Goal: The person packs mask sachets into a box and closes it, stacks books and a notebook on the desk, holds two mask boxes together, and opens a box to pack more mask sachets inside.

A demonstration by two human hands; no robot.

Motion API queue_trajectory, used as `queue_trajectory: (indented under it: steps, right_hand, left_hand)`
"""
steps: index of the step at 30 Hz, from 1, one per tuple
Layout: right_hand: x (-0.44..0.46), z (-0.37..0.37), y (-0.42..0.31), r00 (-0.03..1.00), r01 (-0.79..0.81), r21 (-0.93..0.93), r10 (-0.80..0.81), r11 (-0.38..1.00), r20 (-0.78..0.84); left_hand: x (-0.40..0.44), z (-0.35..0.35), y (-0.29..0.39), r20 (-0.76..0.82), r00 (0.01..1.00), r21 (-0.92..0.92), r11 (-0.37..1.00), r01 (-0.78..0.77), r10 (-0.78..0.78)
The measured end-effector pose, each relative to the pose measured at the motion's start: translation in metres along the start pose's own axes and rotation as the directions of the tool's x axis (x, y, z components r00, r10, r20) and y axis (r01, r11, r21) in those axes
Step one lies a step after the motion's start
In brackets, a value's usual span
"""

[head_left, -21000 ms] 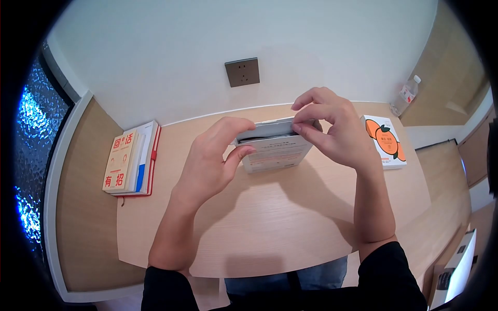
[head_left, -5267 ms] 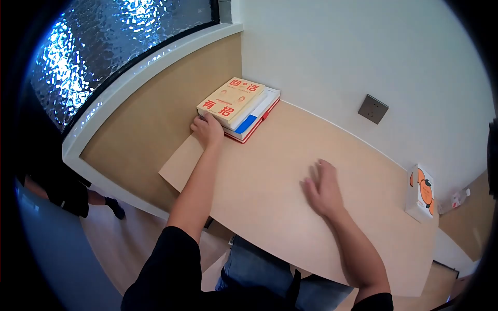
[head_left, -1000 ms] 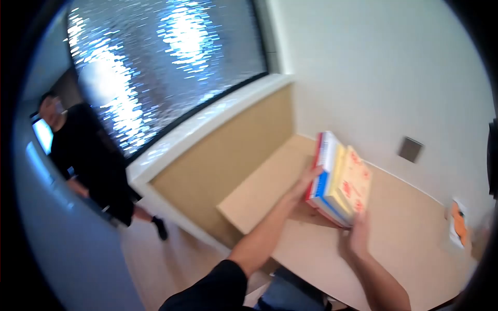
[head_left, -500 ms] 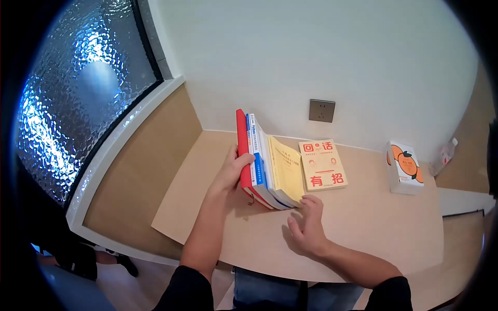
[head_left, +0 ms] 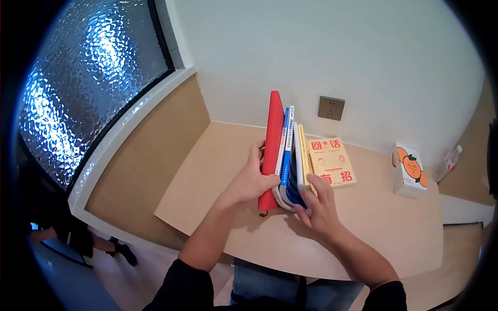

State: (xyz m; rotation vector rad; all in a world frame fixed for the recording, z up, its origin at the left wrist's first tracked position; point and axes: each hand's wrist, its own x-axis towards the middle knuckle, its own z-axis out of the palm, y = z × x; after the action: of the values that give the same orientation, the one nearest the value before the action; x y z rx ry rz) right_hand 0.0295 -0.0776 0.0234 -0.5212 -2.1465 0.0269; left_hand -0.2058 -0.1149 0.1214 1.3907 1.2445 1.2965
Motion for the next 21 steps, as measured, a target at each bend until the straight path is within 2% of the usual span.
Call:
queue_trajectory:
  steps: [2,4,7,9,11,12,13,14,15,16,17,18,20,21]
  right_hand:
    - [0.013,-0.001,0.003,0.999,0.004,-0.016,-0.004,1.0,0.036]
    - [0.025,0.004,0.005,0.998,0.013,-0.021,-0.012,1.0,0.059]
    - [0.043,0.022,0.005,0.998,0.018,0.12,-0.026,0.993,0.06]
    - [0.062,0.025,0.0,0.992,0.039,0.015,-0.041,0.999,0.119]
    - [0.058,0.03,0.012,0.99,0.028,0.045,-0.034,0.999,0.139]
    - [0.054,0.036,0.017,0.986,0.031,0.036,-0.037,0.999,0.162]
    - [0.049,0.041,0.025,0.985,0.108,0.005,-0.108,0.994,0.138]
    - [0.041,0.051,0.034,0.986,0.093,-0.04,-0.086,0.995,0.141]
    - [0.032,0.056,0.048,0.982,0.081,-0.112,-0.059,0.99,0.182]
    - [0.028,0.06,0.049,0.956,-0.084,-0.249,0.149,0.965,0.254]
    - [0.029,0.058,0.045,0.878,-0.23,-0.42,0.373,0.878,0.299]
    - [0.042,0.056,0.033,0.816,-0.296,-0.471,0.477,0.831,0.327]
    - [0.057,0.039,0.004,0.623,-0.424,-0.619,0.709,0.661,0.33]
    - [0.06,0.036,-0.004,0.639,-0.429,-0.606,0.699,0.67,0.32]
  left_hand:
    - [0.005,-0.011,0.005,0.091,0.994,0.037,0.998,0.052,-0.056]
    - [0.006,-0.015,0.004,0.107,0.991,-0.007,0.997,0.077,-0.075]
    - [0.011,-0.029,-0.009,0.113,0.989,-0.063,0.993,0.102,-0.095]
    - [0.019,-0.042,-0.035,0.028,0.999,-0.077,0.997,0.023,-0.021]
    - [0.014,-0.04,-0.019,0.09,0.988,-0.118,0.984,0.135,-0.125]
    - [0.017,-0.046,-0.03,0.058,0.994,-0.027,0.995,0.092,-0.09]
    - [0.025,-0.052,-0.051,0.104,0.99,-0.102,0.989,0.109,-0.099]
    - [0.011,-0.047,-0.025,-0.039,0.989,0.058,0.988,0.144,-0.142]
    - [0.026,-0.056,-0.059,0.092,0.995,-0.053,0.997,0.053,-0.048]
    - [0.025,-0.057,-0.061,0.026,0.999,-0.012,1.0,0.029,-0.028]
    - [0.018,-0.054,-0.051,-0.015,1.0,0.012,1.0,0.008,-0.008]
    - [0.01,-0.059,-0.041,-0.018,1.0,-0.004,1.0,0.008,-0.008]
    - [0.009,-0.051,-0.029,0.039,0.999,-0.063,0.998,0.018,-0.016]
    - [0.006,-0.047,-0.022,0.025,1.0,-0.071,0.997,0.015,-0.014]
